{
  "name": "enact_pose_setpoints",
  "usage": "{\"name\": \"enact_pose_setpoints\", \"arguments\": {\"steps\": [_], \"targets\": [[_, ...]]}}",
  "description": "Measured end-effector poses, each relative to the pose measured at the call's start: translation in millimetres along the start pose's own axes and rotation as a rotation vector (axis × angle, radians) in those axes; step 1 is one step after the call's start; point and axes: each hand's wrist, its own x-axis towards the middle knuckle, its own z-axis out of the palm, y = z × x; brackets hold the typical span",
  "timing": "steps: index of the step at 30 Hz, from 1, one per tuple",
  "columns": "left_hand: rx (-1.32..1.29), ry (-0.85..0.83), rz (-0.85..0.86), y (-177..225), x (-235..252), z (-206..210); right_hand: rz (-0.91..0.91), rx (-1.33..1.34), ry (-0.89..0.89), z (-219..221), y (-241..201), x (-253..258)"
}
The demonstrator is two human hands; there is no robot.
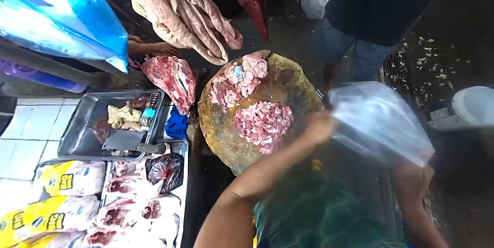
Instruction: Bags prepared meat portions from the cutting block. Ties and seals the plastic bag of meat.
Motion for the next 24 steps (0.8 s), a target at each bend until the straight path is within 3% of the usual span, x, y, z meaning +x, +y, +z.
{"name": "enact_pose_setpoints", "arguments": {"steps": [1, 3, 6, 8, 12, 14, 18, 21, 24], "targets": [[0.351, -0.148, 0.178, 6, 8, -13, 0.050, -0.037, -0.096, 11, 4, -20], [0.905, -0.419, 0.413, -21, 38, -29, 0.100, -0.085, -0.348, 47, -6, -50], [1.228, -0.576, 0.440, -85, 92, -68, 0.245, 0.104, -0.599, 123, -53, -54], [1.303, -0.543, 0.365, -92, 112, -100, 0.288, 0.075, -0.677, 155, -79, -30], [1.332, -0.488, 0.264, -113, 114, -144, 0.391, -0.033, -0.888, 186, -112, 5], [1.318, -0.416, 0.217, -117, 109, -175, 0.446, 0.082, -0.950, 207, -129, 12], [1.194, -0.231, -0.081, -143, 50, -250, 0.549, 0.284, -1.073, 245, -159, 18], [1.007, -0.019, -0.242, -167, -25, -280, 0.426, 0.228, -1.267, 261, -175, 39], [0.644, 0.351, -0.390, -180, -90, -253, 0.121, 0.067, -1.469, 276, -163, 56]]}}
